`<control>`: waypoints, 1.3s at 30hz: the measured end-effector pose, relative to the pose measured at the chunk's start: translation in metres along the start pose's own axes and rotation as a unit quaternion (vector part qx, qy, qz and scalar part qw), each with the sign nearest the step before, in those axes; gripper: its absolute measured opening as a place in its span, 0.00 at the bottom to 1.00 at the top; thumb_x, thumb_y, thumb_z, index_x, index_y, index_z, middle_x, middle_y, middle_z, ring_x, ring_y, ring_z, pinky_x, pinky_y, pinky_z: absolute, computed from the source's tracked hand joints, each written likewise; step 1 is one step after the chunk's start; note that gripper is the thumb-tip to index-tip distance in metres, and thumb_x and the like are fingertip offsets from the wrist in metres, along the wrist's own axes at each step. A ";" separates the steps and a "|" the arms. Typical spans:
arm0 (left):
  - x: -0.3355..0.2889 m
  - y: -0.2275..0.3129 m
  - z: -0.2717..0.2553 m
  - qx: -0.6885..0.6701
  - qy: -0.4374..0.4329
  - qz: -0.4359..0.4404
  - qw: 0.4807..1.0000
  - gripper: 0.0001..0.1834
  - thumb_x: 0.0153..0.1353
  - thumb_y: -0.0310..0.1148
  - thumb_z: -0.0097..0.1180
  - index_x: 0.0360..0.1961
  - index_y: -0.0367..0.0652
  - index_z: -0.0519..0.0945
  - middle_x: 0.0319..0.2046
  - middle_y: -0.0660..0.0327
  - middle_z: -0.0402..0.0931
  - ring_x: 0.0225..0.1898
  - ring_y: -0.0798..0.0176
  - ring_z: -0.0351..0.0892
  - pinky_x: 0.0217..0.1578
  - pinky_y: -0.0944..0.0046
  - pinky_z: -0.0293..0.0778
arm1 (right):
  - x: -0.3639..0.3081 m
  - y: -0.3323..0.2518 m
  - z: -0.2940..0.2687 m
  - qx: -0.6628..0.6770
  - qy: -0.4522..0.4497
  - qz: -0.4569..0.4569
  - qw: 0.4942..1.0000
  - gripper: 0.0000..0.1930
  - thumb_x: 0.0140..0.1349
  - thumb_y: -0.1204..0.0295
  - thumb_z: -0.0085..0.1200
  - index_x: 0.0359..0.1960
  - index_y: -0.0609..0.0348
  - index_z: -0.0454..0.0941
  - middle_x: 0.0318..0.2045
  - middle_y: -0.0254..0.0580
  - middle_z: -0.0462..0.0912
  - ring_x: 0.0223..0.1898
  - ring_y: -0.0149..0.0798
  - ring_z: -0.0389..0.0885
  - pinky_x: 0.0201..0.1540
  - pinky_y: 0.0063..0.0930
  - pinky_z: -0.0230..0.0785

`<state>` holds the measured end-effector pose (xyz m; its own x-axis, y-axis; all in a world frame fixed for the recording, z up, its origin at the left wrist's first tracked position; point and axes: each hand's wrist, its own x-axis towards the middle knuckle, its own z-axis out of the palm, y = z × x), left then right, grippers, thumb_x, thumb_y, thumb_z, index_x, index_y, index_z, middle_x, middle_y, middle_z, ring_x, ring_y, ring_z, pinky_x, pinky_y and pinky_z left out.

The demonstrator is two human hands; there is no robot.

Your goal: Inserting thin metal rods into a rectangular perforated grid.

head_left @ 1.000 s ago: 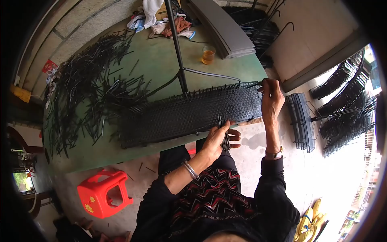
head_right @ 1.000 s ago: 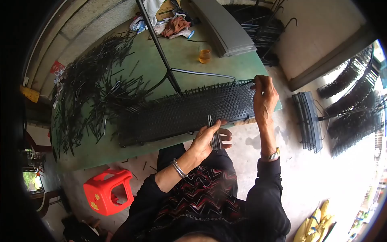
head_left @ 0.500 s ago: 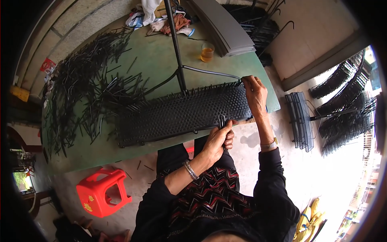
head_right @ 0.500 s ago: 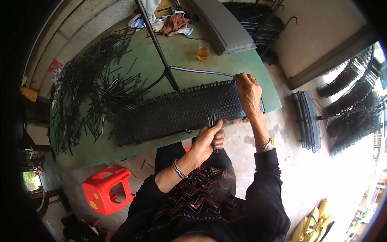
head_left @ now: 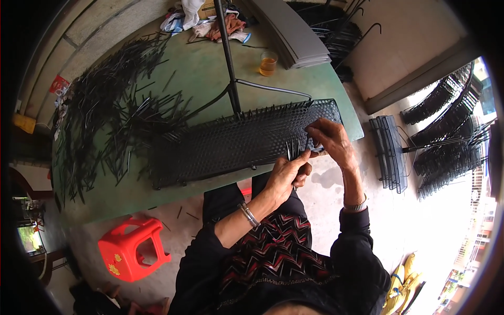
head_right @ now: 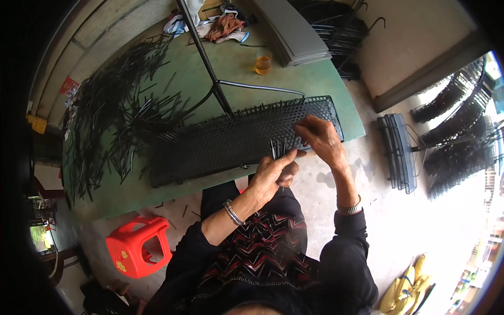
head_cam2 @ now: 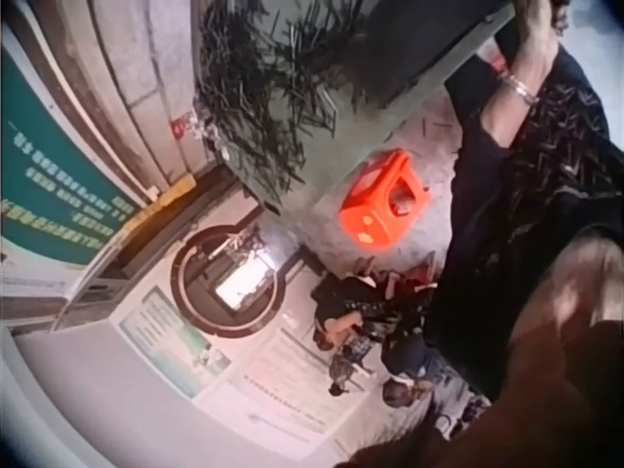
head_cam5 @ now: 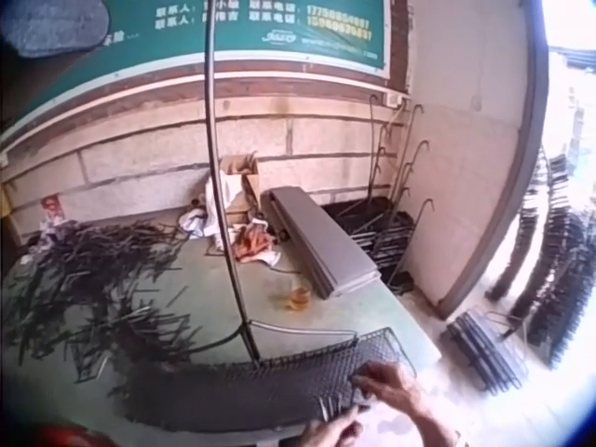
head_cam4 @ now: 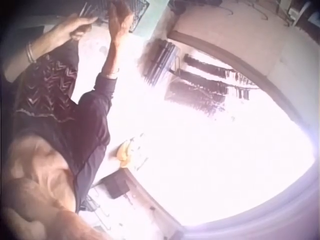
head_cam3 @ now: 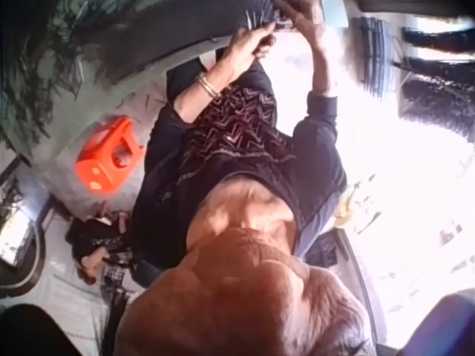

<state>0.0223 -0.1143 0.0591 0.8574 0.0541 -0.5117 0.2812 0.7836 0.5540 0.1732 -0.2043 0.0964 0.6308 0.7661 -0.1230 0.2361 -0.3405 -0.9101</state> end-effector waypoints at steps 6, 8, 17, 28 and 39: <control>0.003 0.001 0.001 -0.051 0.049 -0.012 0.997 0.23 0.69 0.50 0.46 0.56 0.46 0.71 0.30 0.58 0.79 0.31 0.61 0.81 0.30 0.56 0.80 | 0.013 0.007 -0.013 -0.042 0.291 -0.020 0.956 0.06 0.64 0.75 0.51 0.35 0.67 0.77 0.26 0.42 0.81 0.23 0.28 0.78 0.30 0.22 0.70; 0.004 -0.006 -0.004 -0.039 0.054 -0.030 0.997 0.22 0.69 0.49 0.46 0.55 0.46 0.72 0.30 0.58 0.79 0.30 0.62 0.80 0.29 0.57 0.79 | 0.025 0.012 -0.016 -0.069 0.357 -0.123 0.923 0.04 0.65 0.77 0.50 0.37 0.65 0.76 0.26 0.40 0.82 0.24 0.29 0.80 0.28 0.22 0.71; 0.003 -0.005 -0.001 -0.033 0.055 -0.015 0.998 0.17 0.68 0.47 0.50 0.46 0.45 0.73 0.27 0.62 0.76 0.24 0.71 0.72 0.22 0.69 0.67 | 0.055 0.041 0.000 -0.210 0.354 -0.153 0.898 0.03 0.63 0.75 0.53 0.36 0.59 0.76 0.26 0.45 0.80 0.25 0.42 0.80 0.29 0.32 0.71; 0.011 0.004 0.004 -0.052 0.006 0.045 0.998 0.16 0.68 0.46 0.51 0.46 0.44 0.76 0.25 0.66 0.74 0.22 0.76 0.62 0.19 0.74 0.55 | 0.049 0.036 -0.003 -0.290 0.290 -0.140 0.901 0.07 0.60 0.69 0.58 0.38 0.54 0.83 0.31 0.44 0.80 0.30 0.46 0.80 0.33 0.33 0.70; 0.008 -0.004 0.013 0.014 0.022 0.060 0.998 0.19 0.66 0.48 0.53 0.42 0.42 0.80 0.21 0.68 0.73 0.20 0.77 0.65 0.18 0.75 0.55 | -0.006 0.001 -0.008 0.009 -0.050 0.026 0.998 0.11 0.61 0.68 0.57 0.36 0.65 0.80 0.28 0.36 0.79 0.31 0.29 0.75 0.33 0.26 0.68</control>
<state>0.0332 -0.1251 0.0612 0.8664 0.1743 -0.4680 0.1896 0.7521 0.6312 0.1757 -0.2132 0.0995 0.5651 0.7984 -0.2081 0.1913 -0.3721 -0.9082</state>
